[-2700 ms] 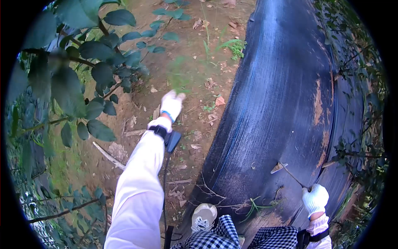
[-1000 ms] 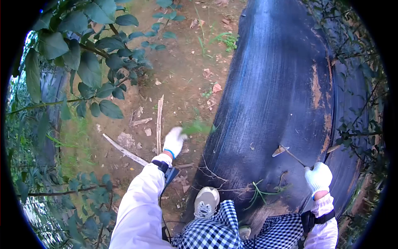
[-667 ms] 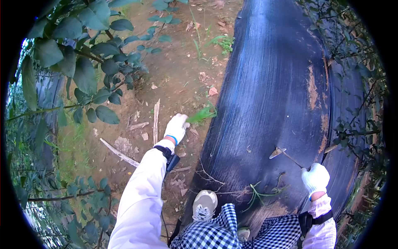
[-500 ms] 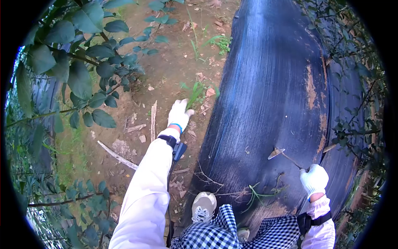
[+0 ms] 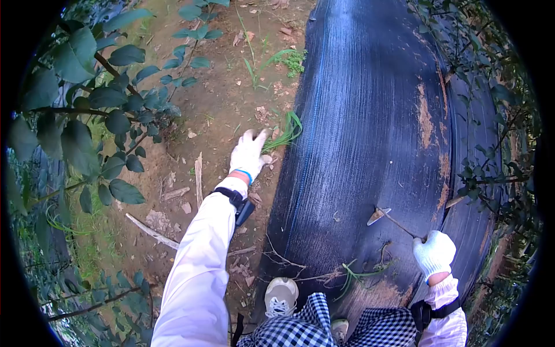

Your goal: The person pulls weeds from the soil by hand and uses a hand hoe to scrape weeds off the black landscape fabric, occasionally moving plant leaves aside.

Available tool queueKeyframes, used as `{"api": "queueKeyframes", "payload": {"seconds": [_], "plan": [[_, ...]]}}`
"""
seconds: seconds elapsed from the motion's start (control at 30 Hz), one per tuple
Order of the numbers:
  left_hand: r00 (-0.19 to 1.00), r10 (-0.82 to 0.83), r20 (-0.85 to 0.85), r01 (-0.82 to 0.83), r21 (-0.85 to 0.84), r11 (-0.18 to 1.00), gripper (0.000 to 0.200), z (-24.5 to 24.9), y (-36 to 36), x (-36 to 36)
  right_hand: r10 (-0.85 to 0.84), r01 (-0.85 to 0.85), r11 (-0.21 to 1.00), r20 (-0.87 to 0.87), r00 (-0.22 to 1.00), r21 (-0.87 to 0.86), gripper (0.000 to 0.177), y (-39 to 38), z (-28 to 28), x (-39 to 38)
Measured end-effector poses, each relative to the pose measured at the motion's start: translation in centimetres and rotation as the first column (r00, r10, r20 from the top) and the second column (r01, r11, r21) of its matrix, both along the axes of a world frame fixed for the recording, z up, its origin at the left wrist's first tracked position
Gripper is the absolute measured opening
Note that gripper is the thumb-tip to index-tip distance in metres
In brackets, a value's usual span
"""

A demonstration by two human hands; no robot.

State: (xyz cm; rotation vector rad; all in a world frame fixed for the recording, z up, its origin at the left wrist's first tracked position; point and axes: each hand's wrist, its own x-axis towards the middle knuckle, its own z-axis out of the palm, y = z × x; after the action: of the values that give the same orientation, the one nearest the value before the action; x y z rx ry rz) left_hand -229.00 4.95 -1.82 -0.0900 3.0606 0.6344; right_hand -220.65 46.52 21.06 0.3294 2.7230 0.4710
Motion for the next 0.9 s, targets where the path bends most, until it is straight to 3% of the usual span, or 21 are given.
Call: {"api": "queueKeyframes", "payload": {"seconds": [0.1,0.13,0.23,0.3,0.37,0.43,0.47,0.5,0.53,0.57,0.63,0.7,0.77,0.83,0.87,0.9], "plan": [[0.968,-0.180,0.177,0.193,-0.062,0.979,0.037,-1.6,-0.5,-1.9,0.046,-0.046,0.999,-0.012,0.999,0.015,0.028,-0.1,0.1,0.1],[0.965,-0.225,0.134,0.240,-0.101,0.966,0.032,-2.6,-0.8,-1.7,0.072,-0.071,0.997,-0.029,0.997,0.015,0.027,-0.3,0.1,-0.1],[0.995,0.089,0.032,-0.094,0.234,0.968,0.029,-3.1,0.8,-0.7,-0.019,0.019,1.000,0.010,1.000,0.021,0.031,-0.8,0.3,-0.6],[0.922,-0.019,0.388,-0.237,0.600,0.764,0.036,3.6,4.6,0.9,0.018,-0.019,0.999,0.009,1.000,0.026,0.029,-1.1,0.4,-0.5],[0.780,-0.504,0.371,0.244,0.560,0.791,0.053,7.5,8.6,3.6,0.044,-0.044,0.999,0.021,0.999,0.029,0.028,-0.8,0.7,-0.7],[0.766,-0.634,0.106,0.420,0.664,0.618,0.071,7.2,9.0,5.7,0.035,-0.036,0.999,0.039,0.999,0.017,0.029,0.2,0.6,-0.7],[0.826,-0.548,0.128,0.327,0.683,0.653,0.076,7.0,7.6,4.4,0.031,-0.030,1.000,0.046,0.998,-0.008,0.030,0.4,1.1,-0.9],[0.891,-0.397,0.219,0.171,0.650,0.740,0.069,6.6,5.6,2.9,0.025,-0.023,0.999,0.058,0.998,-0.033,0.031,0.7,1.8,-1.0],[0.960,-0.217,0.175,0.075,0.586,0.807,0.057,5.2,3.0,1.6,-0.026,0.029,0.999,0.066,0.997,-0.047,0.032,1.3,2.1,-1.1],[0.991,0.040,0.128,-0.084,0.355,0.931,0.048,4.1,0.7,0.2,-0.078,0.082,0.995,0.065,0.995,-0.060,0.032,0.2,3.5,-1.6],[0.939,0.327,-0.103,-0.311,0.148,0.939,0.048,-1.0,-4.4,-1.6,-0.062,0.063,0.995,0.013,0.998,-0.081,0.030,1.0,4.5,-2.1],[0.937,0.346,0.044,-0.347,0.037,0.937,0.043,-2.0,-7.0,-3.0,-0.050,0.041,0.993,-0.075,0.996,-0.112,0.029,1.0,5.3,-3.0],[0.973,0.149,0.177,-0.142,-0.050,0.989,0.034,-2.6,-7.7,-4.3,-0.088,0.077,0.988,-0.075,0.993,-0.132,0.031,0.9,5.5,-4.6],[0.994,0.030,0.105,-0.039,0.092,0.995,0.026,-3.0,-6.1,-4.6,-0.091,0.078,0.983,-0.073,0.993,-0.168,0.032,0.3,5.5,-6.0],[0.999,0.025,-0.021,-0.021,0.183,0.983,0.025,-3.5,-5.1,-4.6,-0.094,0.078,0.979,-0.075,0.993,-0.190,0.033,-0.1,5.4,-6.8],[0.999,0.037,-0.003,-0.035,0.208,0.978,0.025,-4.0,-4.1,-4.8,-0.105,0.088,0.974,-0.076,0.992,-0.210,0.033,-0.9,5.4,-7.5]]}}
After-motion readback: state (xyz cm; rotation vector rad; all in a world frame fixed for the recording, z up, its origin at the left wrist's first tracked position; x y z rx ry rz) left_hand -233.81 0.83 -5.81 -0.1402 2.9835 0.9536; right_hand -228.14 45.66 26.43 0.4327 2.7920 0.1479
